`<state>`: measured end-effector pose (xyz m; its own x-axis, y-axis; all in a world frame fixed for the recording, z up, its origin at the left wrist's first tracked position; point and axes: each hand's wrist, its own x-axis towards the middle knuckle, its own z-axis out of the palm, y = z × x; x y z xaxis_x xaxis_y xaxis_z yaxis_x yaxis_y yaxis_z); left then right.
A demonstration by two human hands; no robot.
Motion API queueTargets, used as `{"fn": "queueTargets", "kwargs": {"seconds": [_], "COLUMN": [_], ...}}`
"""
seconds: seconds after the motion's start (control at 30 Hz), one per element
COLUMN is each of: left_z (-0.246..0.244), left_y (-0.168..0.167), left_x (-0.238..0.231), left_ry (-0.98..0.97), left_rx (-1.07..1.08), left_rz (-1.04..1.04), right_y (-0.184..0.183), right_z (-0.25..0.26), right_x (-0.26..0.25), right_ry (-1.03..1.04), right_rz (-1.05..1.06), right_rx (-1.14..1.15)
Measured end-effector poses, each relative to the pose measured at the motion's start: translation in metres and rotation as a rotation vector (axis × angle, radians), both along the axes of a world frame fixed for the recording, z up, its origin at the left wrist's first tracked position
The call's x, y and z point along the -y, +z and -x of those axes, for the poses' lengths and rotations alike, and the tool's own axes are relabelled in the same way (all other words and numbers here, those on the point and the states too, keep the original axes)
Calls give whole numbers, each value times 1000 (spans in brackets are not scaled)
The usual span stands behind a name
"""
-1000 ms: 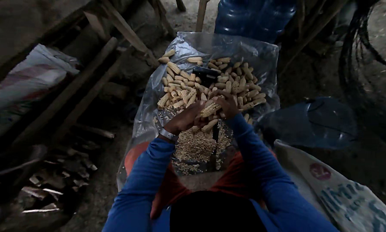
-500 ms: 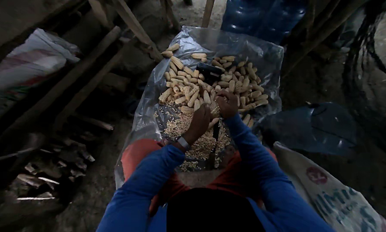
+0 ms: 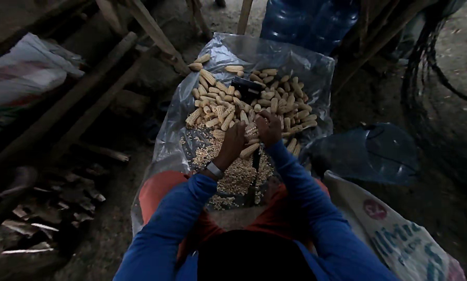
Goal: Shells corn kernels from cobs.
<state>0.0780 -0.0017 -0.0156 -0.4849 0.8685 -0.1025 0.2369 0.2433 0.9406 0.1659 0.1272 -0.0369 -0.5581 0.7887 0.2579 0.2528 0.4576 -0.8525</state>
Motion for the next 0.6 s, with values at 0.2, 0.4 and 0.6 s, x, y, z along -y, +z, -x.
{"fn": "queueTargets", "kwargs": {"seconds": [0.2, 0.4, 0.6], "left_z": [9, 4, 14], "left_y": [11, 2, 26], "left_x": [8, 5, 11], "left_ry": [-225, -91, -195], "left_rx": [149, 63, 92], "left_rz": [-82, -51, 59], "right_y": [7, 3, 3], "right_z": [-8, -11, -13], "right_x": [-5, 1, -1], "right_ry": [60, 110, 221], "right_rz": [-97, -69, 108], "right_rx": [114, 132, 165]}}
